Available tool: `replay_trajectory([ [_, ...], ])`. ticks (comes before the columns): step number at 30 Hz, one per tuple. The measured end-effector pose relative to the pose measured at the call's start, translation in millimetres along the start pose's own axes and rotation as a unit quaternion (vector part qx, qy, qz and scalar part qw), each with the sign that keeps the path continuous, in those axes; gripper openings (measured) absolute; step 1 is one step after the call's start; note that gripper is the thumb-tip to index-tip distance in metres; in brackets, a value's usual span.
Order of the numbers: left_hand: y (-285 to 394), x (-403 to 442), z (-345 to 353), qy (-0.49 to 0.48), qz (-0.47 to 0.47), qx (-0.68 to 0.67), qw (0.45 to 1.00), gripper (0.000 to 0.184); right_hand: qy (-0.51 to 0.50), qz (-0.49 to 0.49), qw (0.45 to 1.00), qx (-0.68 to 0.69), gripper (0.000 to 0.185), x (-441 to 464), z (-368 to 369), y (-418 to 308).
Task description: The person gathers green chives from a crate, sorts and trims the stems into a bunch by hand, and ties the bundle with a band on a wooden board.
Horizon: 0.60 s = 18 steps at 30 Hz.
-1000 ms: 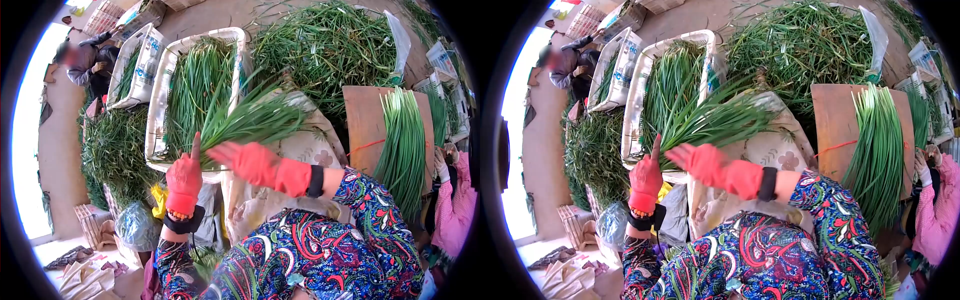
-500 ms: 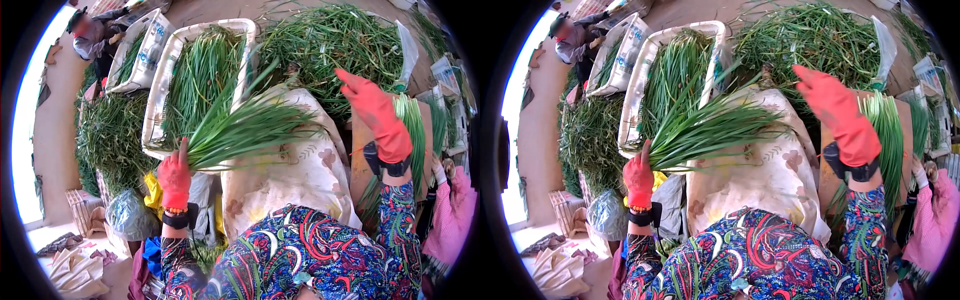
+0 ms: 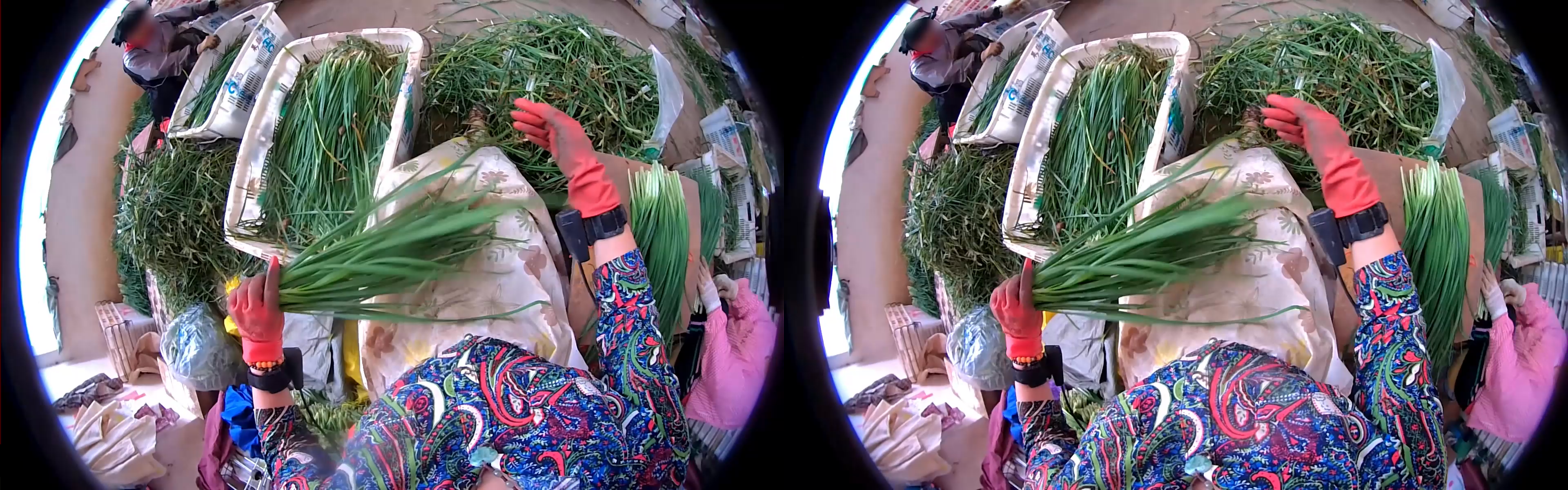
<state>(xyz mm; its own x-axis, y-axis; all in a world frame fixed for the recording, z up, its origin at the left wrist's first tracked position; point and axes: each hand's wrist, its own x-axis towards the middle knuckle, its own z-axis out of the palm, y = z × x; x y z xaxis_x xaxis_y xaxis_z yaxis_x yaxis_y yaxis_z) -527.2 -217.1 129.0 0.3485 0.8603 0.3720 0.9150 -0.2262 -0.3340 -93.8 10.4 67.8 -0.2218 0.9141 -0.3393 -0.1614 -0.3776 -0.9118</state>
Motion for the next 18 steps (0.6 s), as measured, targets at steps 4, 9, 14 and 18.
replay_trajectory([
  [4, -5, -3, -4, 0.034, 0.037, 0.017, 0.999, 0.030, -0.019, -0.008, 0.991, -0.131, 0.046, -23, -12, 4],
  [9, -6, 2, -16, 0.032, 0.061, 0.030, 0.997, 0.026, -0.121, 0.037, 0.970, -0.208, 0.043, -43, 6, 11],
  [14, -6, 4, -23, 0.023, 0.066, 0.033, 0.997, 0.027, -0.236, 0.082, 0.915, -0.315, 0.046, -39, 15, 21],
  [18, -6, 6, -22, 0.002, 0.053, 0.025, 0.998, 0.032, -0.179, 0.035, 0.864, -0.469, 0.054, -34, 10, 34],
])
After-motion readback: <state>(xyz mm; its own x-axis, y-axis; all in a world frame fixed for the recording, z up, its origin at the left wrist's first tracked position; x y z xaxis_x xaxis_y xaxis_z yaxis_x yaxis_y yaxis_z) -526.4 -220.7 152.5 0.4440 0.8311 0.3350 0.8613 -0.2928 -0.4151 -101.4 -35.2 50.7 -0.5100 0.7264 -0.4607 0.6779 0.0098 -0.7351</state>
